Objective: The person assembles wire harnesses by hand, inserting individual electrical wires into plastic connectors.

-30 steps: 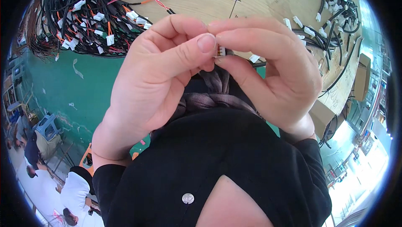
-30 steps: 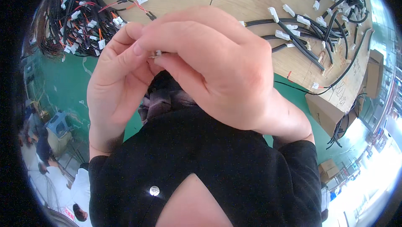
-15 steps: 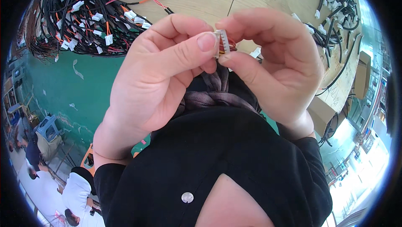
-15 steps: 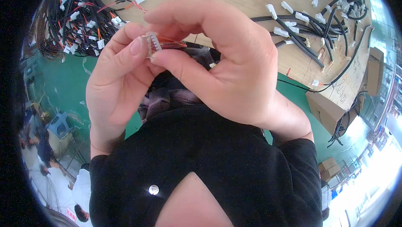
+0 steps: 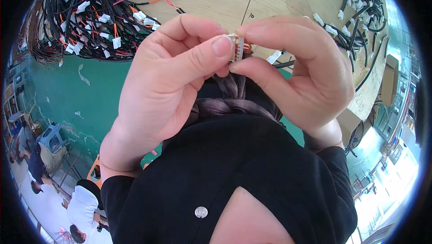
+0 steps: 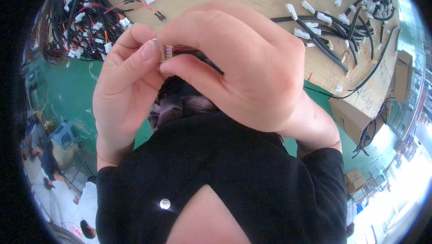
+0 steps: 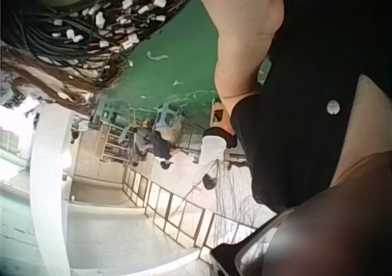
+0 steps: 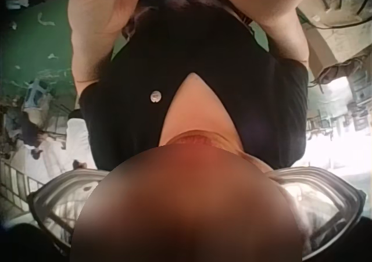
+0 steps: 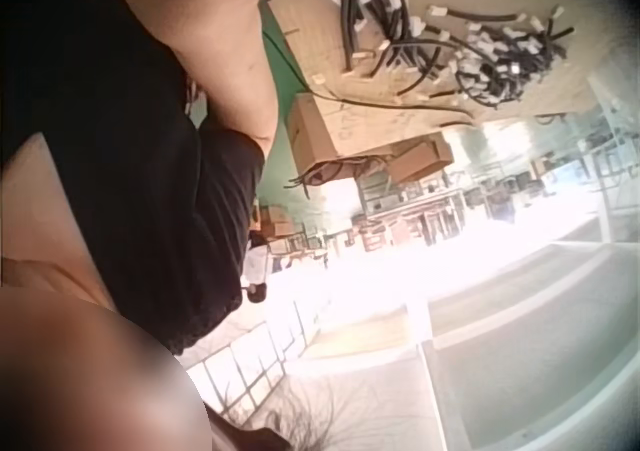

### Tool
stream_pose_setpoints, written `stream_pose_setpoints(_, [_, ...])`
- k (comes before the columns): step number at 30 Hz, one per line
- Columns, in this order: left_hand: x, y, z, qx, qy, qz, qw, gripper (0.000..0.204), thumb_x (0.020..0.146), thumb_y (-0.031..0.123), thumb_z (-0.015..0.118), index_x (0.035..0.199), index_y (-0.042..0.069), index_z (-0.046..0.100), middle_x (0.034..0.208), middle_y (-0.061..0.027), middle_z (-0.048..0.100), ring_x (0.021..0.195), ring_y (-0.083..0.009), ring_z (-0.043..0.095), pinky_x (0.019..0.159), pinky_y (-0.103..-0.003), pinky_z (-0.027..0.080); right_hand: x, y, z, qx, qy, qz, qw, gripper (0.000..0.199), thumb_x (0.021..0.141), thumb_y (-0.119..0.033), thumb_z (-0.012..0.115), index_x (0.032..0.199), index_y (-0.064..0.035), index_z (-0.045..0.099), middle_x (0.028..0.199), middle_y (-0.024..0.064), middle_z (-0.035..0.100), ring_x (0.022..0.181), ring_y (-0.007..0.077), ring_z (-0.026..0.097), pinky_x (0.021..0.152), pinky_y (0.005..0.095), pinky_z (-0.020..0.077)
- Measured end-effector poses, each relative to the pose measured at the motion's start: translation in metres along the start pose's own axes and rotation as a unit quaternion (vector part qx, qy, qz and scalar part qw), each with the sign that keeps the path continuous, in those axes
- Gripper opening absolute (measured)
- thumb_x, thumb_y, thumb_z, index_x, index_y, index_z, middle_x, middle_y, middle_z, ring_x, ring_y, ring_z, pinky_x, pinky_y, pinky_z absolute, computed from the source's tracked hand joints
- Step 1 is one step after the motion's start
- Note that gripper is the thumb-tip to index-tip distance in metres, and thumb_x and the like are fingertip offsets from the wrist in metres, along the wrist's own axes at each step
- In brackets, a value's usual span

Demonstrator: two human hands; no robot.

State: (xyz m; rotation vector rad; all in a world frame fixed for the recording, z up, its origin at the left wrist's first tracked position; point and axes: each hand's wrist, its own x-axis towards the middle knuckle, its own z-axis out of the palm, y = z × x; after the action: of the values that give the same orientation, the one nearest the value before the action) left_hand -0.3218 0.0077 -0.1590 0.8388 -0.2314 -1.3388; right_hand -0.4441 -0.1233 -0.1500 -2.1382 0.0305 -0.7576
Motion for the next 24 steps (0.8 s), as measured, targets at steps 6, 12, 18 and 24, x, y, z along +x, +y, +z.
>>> stream_pose_setpoints(6, [-0.001,-0.001,0.003,0.035,0.023,0.02,0.999,0.009,0.082,0.004,0.049,0.09,0.001,0.05,0.084,-0.0072,0.057,0.079,-0.0129,0.055,0.075,-0.025,0.043,0.003,0.005,-0.002,-0.054,-0.006,-0.07,0.996,0.03,0.06,0.001,0.071,0.087,0.0037,0.057,0.079,0.0144,0.061,0.07,0.0197,0.06,0.058,0.023,0.0476])
stream_pose_setpoints(12, [-0.001,0.002,0.008,0.065,0.026,0.02,0.997,0.009,0.081,0.002,0.05,0.09,0.001,0.049,0.086,-0.008,0.057,0.079,-0.013,0.055,0.075,-0.024,0.043,0.005,0.008,-0.004,-0.094,-0.023,-0.122,0.988,0.028,0.06,0.001,0.071,0.085,0.0027,0.058,0.078,0.0138,0.061,0.07,0.0199,0.06,0.057,0.0231,0.048])
stream_pose_setpoints(18, [0.007,0.006,0.007,0.126,0.018,0.045,0.991,0.009,0.081,0.003,0.05,0.09,0.0,0.049,0.086,-0.0085,0.057,0.081,-0.0138,0.055,0.075,-0.025,0.043,0.002,0.011,0.002,-0.046,0.023,-0.08,0.995,0.03,0.06,-0.001,0.071,0.087,0.0031,0.059,0.082,0.0138,0.06,0.071,0.02,0.06,0.059,0.0227,0.0477])
stream_pose_setpoints(24, [0.004,-0.001,0.002,0.025,-0.003,0.013,1.0,0.009,0.081,0.005,0.05,0.089,0.0,0.05,0.087,-0.0084,0.057,0.082,-0.0143,0.056,0.075,-0.026,0.044,-0.002,0.006,-0.002,-0.048,0.0,-0.009,0.999,0.03,0.06,-0.005,0.072,0.086,0.0027,0.06,0.085,0.0141,0.059,0.07,0.0189,0.059,0.059,0.0225,0.0466])
